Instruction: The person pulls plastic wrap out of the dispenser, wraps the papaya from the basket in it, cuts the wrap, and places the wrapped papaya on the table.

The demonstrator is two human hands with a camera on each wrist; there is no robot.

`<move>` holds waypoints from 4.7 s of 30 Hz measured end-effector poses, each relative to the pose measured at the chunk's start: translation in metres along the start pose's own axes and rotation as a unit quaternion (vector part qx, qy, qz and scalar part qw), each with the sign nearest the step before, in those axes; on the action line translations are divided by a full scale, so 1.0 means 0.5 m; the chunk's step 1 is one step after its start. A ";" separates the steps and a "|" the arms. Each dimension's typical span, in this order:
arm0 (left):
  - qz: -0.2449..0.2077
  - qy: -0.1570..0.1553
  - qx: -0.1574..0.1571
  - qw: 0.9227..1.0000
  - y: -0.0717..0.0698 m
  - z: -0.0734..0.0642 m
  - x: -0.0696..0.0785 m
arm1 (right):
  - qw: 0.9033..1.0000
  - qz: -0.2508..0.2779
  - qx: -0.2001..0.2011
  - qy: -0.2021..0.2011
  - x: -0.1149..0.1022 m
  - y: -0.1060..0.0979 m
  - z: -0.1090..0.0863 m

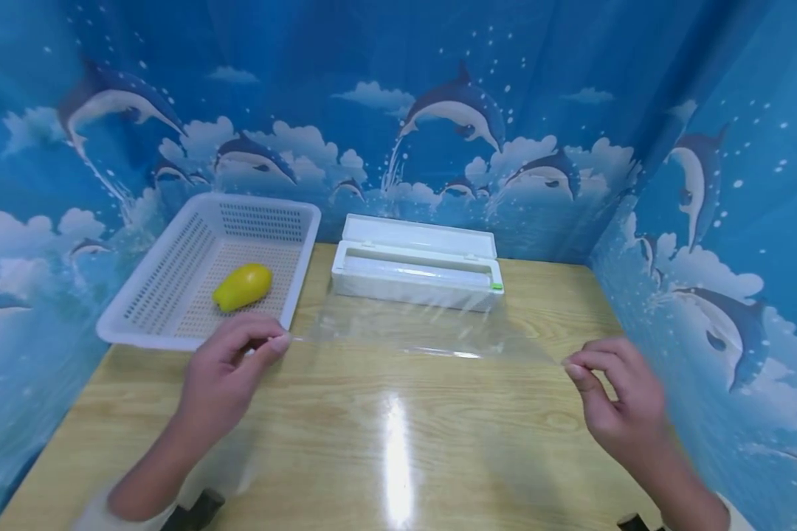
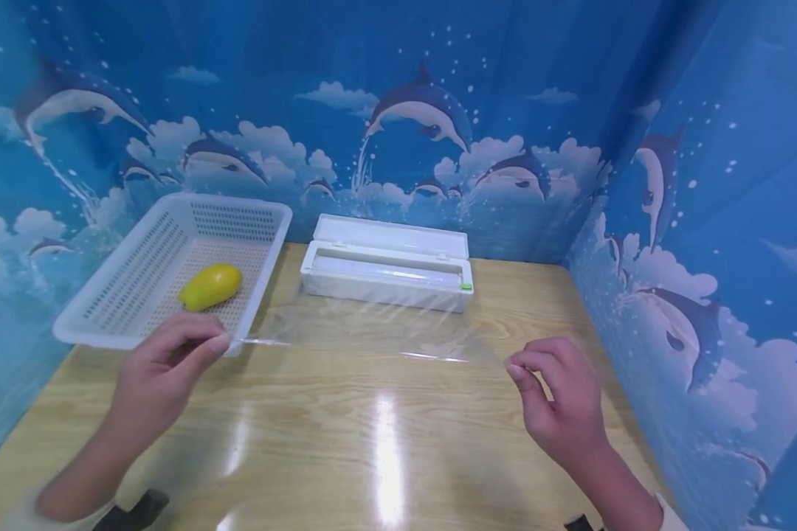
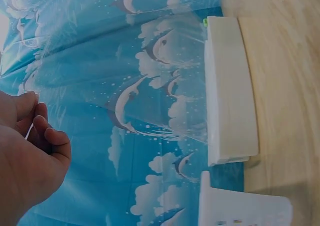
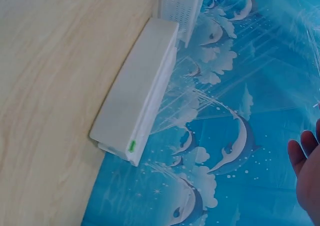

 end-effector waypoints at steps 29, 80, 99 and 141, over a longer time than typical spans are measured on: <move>0.034 -0.157 -0.119 0.980 0.048 -0.107 -0.132 | 0.976 0.070 -0.149 0.142 0.069 0.052 -0.204; 0.105 -0.212 -0.249 0.939 0.141 -0.149 -0.267 | 0.937 0.012 -0.327 0.119 0.118 0.106 -0.343; 0.157 -0.209 -0.312 0.913 0.124 -0.173 -0.266 | 0.915 0.005 -0.357 0.186 0.132 0.131 -0.382; 0.152 -0.140 -0.361 0.909 0.125 -0.185 -0.261 | 0.932 0.065 -0.341 0.108 0.109 0.126 -0.391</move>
Point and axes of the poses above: each hand's wrist, its own z-axis towards the middle knuckle, its own y-axis out of the palm, x = y × z, the point moved 5 cm from there along z, towards the middle knuckle, and after that the axes turned 5 degrees about z, right-handed, at the moved point
